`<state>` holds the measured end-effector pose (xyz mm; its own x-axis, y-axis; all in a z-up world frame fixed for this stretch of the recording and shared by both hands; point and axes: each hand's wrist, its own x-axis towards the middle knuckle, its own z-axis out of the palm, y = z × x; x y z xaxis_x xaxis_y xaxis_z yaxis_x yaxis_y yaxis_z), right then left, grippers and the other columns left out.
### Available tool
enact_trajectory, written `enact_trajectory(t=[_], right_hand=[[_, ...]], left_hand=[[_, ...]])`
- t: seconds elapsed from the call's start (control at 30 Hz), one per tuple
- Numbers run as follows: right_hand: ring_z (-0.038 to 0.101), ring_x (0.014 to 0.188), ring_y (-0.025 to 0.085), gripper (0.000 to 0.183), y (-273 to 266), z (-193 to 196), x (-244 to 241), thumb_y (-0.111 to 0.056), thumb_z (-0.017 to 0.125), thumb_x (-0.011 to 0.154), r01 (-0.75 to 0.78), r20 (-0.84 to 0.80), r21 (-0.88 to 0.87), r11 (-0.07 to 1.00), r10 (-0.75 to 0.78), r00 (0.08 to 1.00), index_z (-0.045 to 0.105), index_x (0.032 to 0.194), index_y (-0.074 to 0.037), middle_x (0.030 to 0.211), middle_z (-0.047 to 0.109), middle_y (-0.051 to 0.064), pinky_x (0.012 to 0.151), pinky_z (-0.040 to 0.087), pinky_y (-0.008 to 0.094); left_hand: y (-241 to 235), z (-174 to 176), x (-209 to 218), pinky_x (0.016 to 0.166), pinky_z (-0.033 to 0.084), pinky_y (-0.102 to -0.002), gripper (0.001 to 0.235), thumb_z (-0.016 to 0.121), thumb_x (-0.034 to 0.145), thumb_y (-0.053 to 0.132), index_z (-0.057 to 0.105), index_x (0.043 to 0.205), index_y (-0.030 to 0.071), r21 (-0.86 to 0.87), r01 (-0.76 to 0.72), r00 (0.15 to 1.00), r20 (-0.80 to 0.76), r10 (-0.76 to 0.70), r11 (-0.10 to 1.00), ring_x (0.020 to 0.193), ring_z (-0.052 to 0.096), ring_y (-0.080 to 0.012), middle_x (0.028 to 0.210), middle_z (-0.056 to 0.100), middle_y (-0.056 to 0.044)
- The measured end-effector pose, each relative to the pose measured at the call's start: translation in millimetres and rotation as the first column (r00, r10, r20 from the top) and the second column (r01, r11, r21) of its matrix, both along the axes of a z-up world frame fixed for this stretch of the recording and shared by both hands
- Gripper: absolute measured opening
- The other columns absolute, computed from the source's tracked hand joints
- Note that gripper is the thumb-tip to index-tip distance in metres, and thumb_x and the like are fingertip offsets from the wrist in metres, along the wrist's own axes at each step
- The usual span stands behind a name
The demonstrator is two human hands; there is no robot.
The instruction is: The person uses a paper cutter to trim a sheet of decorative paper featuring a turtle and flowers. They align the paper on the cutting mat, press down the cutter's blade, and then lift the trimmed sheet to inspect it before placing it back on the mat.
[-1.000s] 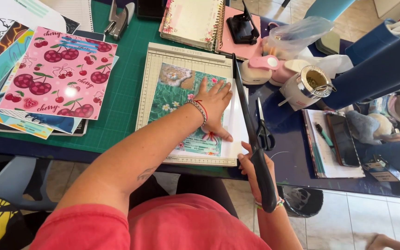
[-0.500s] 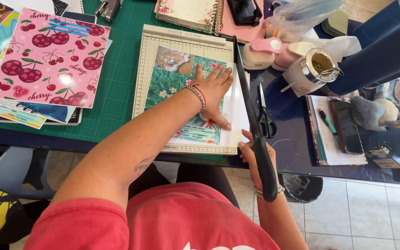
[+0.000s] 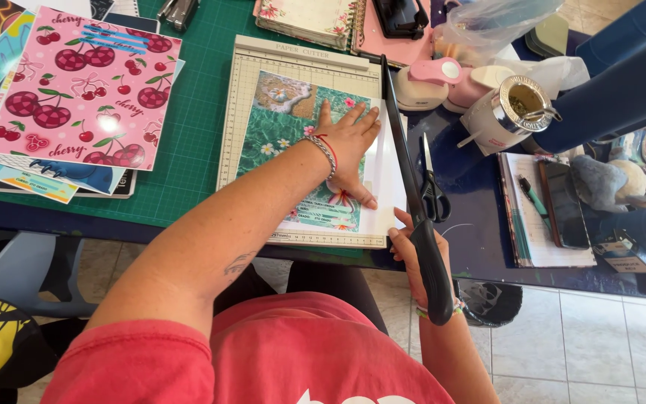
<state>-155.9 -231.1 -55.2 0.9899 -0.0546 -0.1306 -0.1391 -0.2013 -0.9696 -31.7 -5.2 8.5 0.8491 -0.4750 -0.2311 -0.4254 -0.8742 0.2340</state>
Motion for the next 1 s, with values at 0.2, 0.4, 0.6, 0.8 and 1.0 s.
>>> enact_trajectory(t=[0.2, 0.4, 0.6, 0.8, 1.0], right_hand=[[0.063, 0.118, 0.029, 0.031, -39, 36, -22, 0.01, 0.059, 0.1, 0.168, 0.596, -0.593, 0.788, 0.289, 0.749, 0.067, 0.127, -0.004, 0.127, 0.069, 0.013, 0.101, 0.05, 0.039], [0.054, 0.071, 0.018, 0.083, 8, 145, -103, -0.054, 0.018, 0.11, 0.227, 0.598, -0.512, 0.828, 0.154, 0.787, 0.068, 0.128, 0.008, 0.122, 0.067, 0.024, 0.065, 0.039, 0.03], [0.052, 0.145, 0.036, 0.068, -3, 127, -99, -0.024, 0.058, 0.095, -0.078, 0.292, -0.805, 0.589, 0.506, 0.811, 0.038, 0.156, -0.002, 0.163, 0.044, 0.02, 0.101, 0.054, 0.045], [0.068, 0.128, 0.029, 0.049, 5, 75, -109, -0.011, 0.063, 0.098, 0.093, 0.407, -0.834, 0.544, 0.493, 0.769, 0.053, 0.145, 0.001, 0.151, 0.058, 0.02, 0.091, 0.059, 0.036], [0.071, 0.124, 0.027, 0.056, -11, 8, -116, -0.01, 0.069, 0.095, 0.03, 0.369, -0.769, 0.639, 0.405, 0.837, 0.049, 0.147, -0.01, 0.154, 0.056, 0.014, 0.083, 0.063, 0.036]], left_hand=[[-6, 27, -1, 0.118, 0.005, -0.079, 0.153, 0.069, 0.051, 0.094, 0.008, 0.165, 0.013, 0.183, -0.001, 0.992, -0.128, 0.025, 0.983, 0.16, -0.009, -0.027, 0.175, -0.006, -0.003], [-7, 26, 0, 0.118, 0.008, -0.079, 0.155, 0.068, 0.051, 0.096, 0.005, 0.165, 0.013, 0.205, 0.002, 0.991, -0.128, 0.025, 0.979, 0.159, -0.009, -0.0266, 0.174, -0.007, -0.002], [-6, 23, 1, 0.117, 0.007, -0.079, 0.158, 0.072, 0.047, 0.095, 0.006, 0.165, 0.013, 0.162, -0.015, 0.992, -0.122, 0.035, 0.987, 0.159, -0.006, -0.0271, 0.174, -0.005, -0.003], [-6, 12, 7, 0.115, 0.005, -0.082, 0.161, 0.074, 0.043, 0.095, 0.007, 0.164, 0.012, 0.125, -0.017, 0.993, -0.116, 0.032, 0.992, 0.159, -0.006, -0.0261, 0.174, -0.004, -0.003], [-7, 18, 6, 0.117, 0.005, -0.08, 0.158, 0.075, 0.047, 0.093, 0.008, 0.164, 0.012, 0.142, -0.02, 0.989, -0.14, 0.04, 0.99, 0.159, -0.007, -0.0253, 0.174, -0.006, -0.002]])
